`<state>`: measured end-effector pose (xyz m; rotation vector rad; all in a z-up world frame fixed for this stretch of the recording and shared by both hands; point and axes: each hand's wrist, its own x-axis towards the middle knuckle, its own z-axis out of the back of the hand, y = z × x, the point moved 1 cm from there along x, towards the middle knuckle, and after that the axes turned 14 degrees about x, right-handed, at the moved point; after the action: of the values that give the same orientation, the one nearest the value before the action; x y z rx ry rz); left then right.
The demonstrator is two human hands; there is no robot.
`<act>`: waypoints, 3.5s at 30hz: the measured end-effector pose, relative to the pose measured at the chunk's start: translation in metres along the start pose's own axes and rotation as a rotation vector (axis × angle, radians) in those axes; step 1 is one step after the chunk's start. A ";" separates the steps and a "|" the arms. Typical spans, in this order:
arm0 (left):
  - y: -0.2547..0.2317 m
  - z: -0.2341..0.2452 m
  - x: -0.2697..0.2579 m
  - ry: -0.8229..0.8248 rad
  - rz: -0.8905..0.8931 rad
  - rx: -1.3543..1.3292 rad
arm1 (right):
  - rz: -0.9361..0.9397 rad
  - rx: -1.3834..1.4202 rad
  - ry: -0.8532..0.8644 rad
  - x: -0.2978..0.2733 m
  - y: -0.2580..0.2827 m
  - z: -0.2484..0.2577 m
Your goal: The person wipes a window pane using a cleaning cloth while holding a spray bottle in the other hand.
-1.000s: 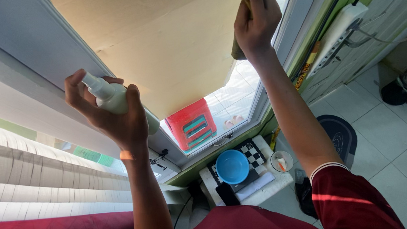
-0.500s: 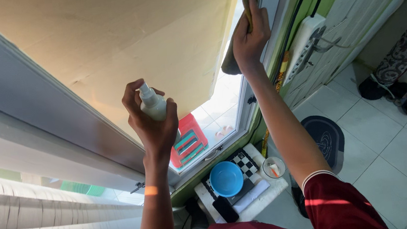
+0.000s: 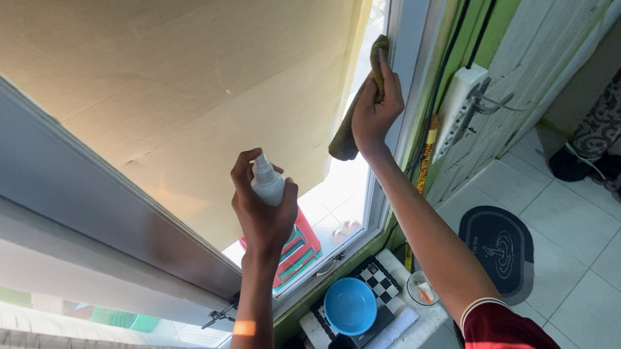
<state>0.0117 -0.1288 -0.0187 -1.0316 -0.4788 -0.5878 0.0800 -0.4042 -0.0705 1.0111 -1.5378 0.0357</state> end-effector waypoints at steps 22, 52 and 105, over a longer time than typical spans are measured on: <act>0.014 0.020 -0.010 -0.051 0.052 -0.015 | 0.084 0.144 0.068 -0.035 0.074 -0.051; 0.047 0.100 -0.061 -0.406 0.076 0.078 | 0.498 0.218 0.702 -0.112 0.201 -0.122; 0.071 0.069 -0.106 -0.292 0.178 -0.224 | 0.574 -0.024 0.790 -0.160 0.163 -0.096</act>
<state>-0.0275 -0.0160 -0.1012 -1.3686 -0.5781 -0.3376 0.0394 -0.1607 -0.0933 0.4092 -1.0300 0.7304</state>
